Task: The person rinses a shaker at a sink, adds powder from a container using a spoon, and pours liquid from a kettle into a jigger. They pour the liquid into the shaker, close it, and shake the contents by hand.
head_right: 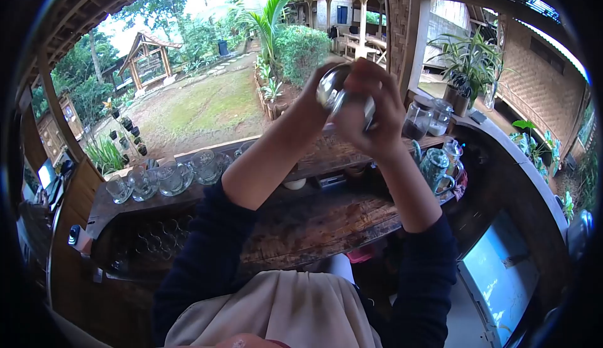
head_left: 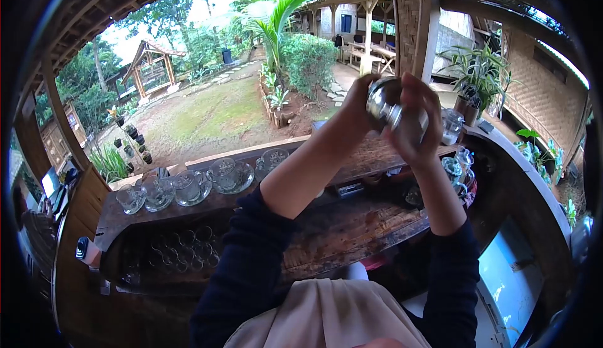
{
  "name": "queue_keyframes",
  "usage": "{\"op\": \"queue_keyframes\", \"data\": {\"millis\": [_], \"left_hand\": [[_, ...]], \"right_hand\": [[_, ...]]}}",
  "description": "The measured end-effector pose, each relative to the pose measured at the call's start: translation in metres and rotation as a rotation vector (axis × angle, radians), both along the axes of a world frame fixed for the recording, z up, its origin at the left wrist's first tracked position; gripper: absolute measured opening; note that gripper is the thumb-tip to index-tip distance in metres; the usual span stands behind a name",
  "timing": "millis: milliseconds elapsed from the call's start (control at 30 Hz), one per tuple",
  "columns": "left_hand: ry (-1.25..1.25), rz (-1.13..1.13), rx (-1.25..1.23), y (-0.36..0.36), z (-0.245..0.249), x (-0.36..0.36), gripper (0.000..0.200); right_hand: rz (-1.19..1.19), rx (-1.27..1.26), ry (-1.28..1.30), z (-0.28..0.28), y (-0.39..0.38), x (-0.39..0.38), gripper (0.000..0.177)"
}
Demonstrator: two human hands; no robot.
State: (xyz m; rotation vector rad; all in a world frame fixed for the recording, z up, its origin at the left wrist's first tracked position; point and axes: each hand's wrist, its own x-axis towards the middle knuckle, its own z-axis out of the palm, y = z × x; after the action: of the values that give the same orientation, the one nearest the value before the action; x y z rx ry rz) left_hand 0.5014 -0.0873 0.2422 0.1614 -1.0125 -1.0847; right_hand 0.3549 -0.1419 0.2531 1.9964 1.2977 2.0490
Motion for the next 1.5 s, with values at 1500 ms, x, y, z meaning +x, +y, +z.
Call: {"op": "queue_keyframes", "data": {"millis": [1500], "left_hand": [[0.178,0.452,-0.123,0.170,-0.036,-0.072,0.056]], "right_hand": [[0.459,-0.171,-0.074,-0.036,0.122,-0.015,0.030]]}}
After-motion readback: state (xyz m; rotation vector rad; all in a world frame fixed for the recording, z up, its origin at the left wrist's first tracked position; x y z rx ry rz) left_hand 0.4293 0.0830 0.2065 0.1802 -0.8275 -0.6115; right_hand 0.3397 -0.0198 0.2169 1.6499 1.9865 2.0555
